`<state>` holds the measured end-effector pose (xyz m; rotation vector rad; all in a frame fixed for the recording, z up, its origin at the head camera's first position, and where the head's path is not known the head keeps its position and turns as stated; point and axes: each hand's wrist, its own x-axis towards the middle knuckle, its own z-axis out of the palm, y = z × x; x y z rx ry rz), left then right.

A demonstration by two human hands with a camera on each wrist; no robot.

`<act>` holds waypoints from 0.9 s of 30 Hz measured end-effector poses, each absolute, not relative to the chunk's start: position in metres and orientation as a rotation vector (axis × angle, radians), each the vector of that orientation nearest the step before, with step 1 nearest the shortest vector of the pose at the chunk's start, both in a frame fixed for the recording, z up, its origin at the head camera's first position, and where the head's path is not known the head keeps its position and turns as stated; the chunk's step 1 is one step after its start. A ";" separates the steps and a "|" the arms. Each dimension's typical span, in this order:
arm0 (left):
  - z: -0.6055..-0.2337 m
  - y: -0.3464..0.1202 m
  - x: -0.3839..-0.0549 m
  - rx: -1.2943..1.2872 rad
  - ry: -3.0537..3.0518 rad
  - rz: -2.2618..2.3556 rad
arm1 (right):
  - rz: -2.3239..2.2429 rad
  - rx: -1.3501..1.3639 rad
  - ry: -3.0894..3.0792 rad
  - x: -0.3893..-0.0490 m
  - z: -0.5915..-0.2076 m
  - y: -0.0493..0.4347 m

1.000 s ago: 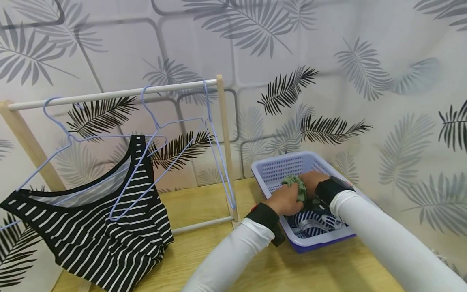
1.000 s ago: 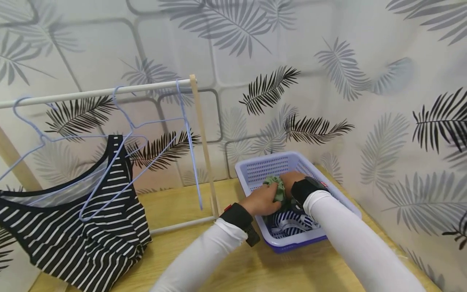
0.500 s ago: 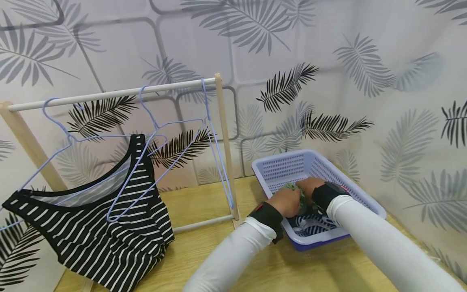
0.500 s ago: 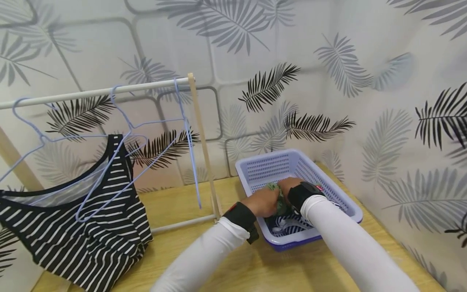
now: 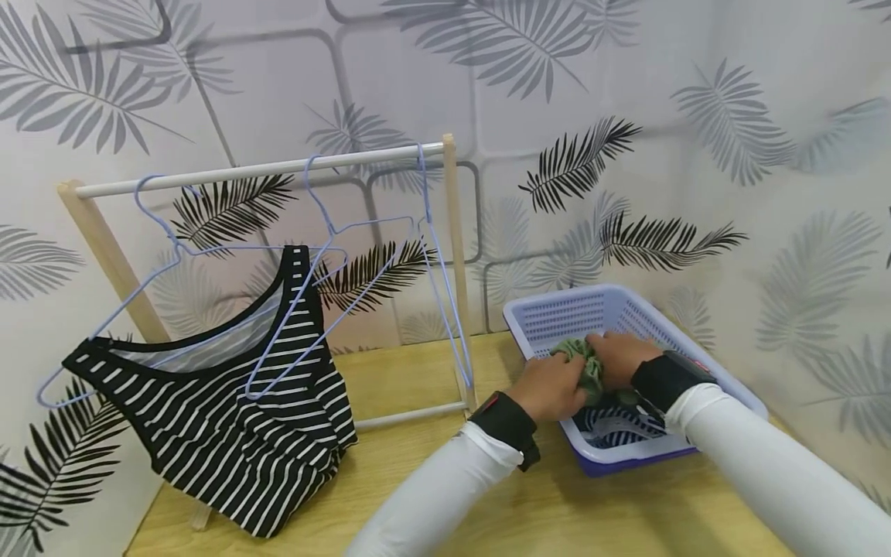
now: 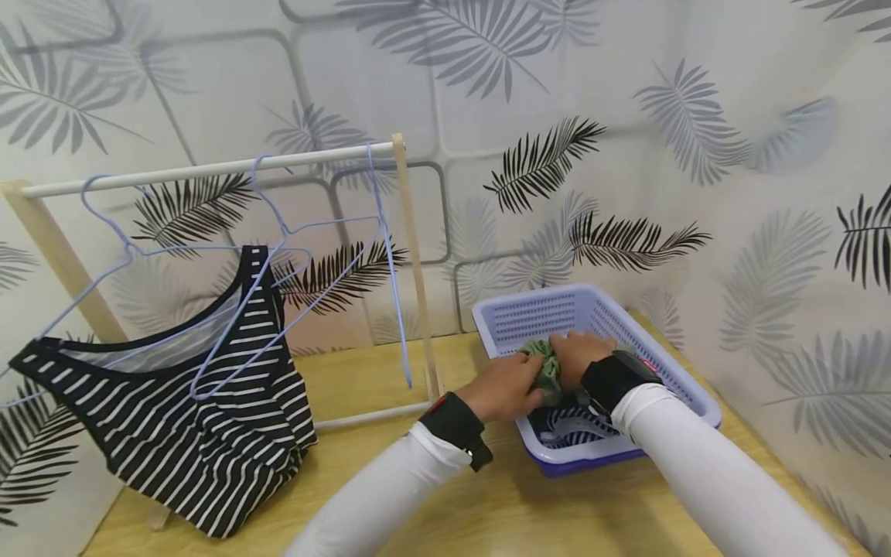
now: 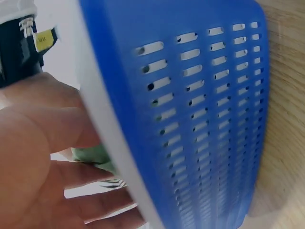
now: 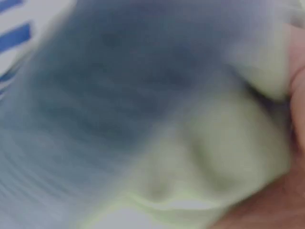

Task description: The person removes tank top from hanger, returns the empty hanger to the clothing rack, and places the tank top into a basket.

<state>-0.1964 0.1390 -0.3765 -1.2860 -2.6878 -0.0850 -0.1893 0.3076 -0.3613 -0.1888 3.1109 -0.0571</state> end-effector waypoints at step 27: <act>-0.381 -0.051 -0.158 -1.234 -2.534 -0.640 | -0.711 -0.743 3.455 -0.153 -0.349 0.150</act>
